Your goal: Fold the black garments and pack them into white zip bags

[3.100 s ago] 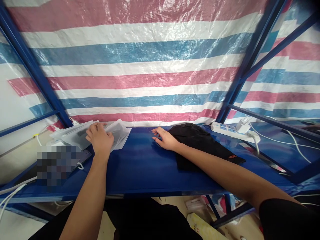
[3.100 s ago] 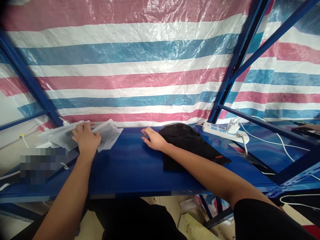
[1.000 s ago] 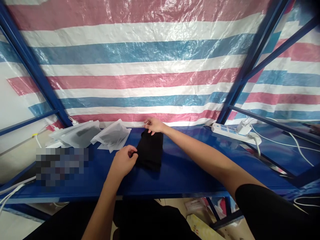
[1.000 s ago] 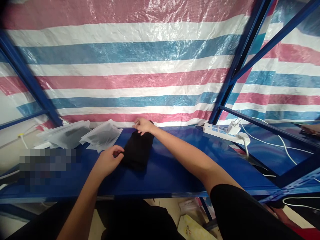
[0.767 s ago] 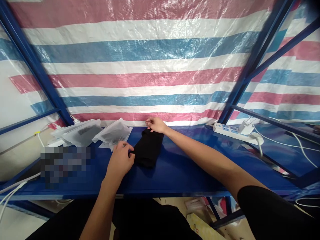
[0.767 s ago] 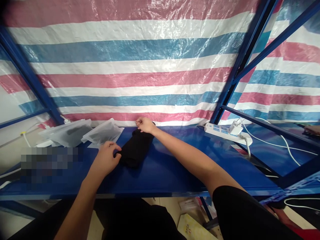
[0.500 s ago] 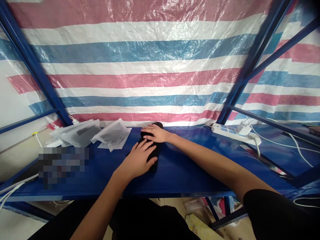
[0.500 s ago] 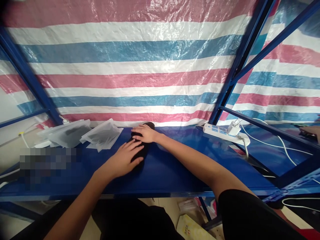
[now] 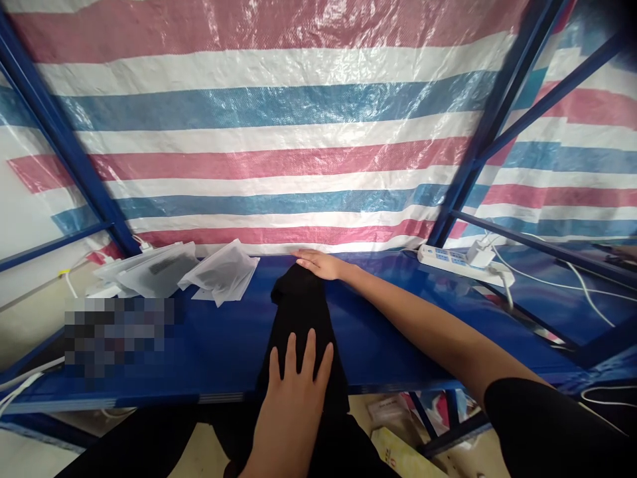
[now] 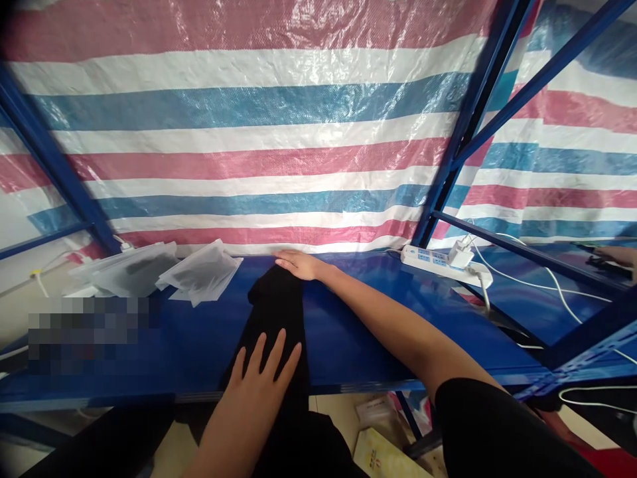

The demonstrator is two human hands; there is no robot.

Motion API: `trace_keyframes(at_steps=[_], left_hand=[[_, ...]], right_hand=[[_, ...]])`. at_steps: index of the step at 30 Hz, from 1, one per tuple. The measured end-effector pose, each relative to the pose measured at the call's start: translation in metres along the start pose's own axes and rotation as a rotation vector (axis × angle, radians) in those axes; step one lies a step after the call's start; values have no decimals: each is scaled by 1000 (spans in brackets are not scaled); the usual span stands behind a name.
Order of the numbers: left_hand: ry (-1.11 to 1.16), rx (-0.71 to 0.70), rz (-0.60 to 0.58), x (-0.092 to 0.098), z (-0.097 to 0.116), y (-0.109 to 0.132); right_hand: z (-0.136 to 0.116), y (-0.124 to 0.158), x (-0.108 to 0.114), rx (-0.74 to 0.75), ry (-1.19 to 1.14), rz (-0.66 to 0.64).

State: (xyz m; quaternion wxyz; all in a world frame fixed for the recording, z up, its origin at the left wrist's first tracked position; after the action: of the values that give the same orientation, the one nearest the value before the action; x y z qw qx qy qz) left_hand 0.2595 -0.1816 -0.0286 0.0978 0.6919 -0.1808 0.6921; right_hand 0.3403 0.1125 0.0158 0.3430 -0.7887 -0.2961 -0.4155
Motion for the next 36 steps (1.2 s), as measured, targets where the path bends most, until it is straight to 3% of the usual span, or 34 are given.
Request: trace_keyframes(at_steps=[2, 4, 6, 8, 9, 10, 12, 15, 18, 21, 23, 25, 28, 31, 33, 36], left_hand=[[113, -80, -50, 21, -13, 1], [372, -235, -89, 58, -35, -11], [607, -338, -163, 94, -65, -40], [713, -276, -246, 108, -103, -85], [766, -223, -218, 110, -121, -109], [822, -170, -157, 109, -137, -133], [887, -119, -117, 90, -156, -171], [927, -75, -66, 47, -165, -200], [862, -115, 176, 34, -166, -201], [659, -156, 413, 45, -161, -186], [556, -163, 489, 55, -154, -176], [541, -228, 436, 57, -139, -171], [565, -328, 219, 42, -114, -171], [538, -290, 81, 20, -106, -176], [529, -268, 37, 11, -106, -179], [519, -268, 36, 7, -106, -181]], right_hand=[[-3, 5, 22, -18, -44, 118], [-6, 11, 39, -47, -127, 204], [-9, 19, 45, -91, -290, 247], [-13, 30, 39, -175, -536, 236], [-15, 36, 30, -231, -670, 203], [-19, 42, 20, -286, -795, 159], [-28, 54, 0, -358, -987, 70], [-36, 64, -17, -381, -1078, 47], [-30, 67, -24, -415, -1051, 125], [-22, 65, -26, -465, -1056, 206], [-18, 63, -28, -500, -1068, 213], [-15, 61, -31, -541, -1091, 189], [1, 60, -28, -616, -1046, 187], [26, 63, -6, -650, -698, 293], [31, 66, 20, -582, -337, 418], [5, 67, 45, -318, 10, 547]])
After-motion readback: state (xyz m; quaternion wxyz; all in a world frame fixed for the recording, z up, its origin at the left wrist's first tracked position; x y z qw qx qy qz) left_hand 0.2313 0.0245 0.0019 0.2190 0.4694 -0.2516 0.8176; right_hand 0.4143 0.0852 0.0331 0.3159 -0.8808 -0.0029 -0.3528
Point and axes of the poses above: each hand's wrist, its own y-axis away from the middle knuckle, its own x-axis out of the back of the hand, z = x × y, the point moved 8 cm from there along -y, towards the middle knuckle, and after that the axes turned 1 degree about y, right-handed, at the moved point
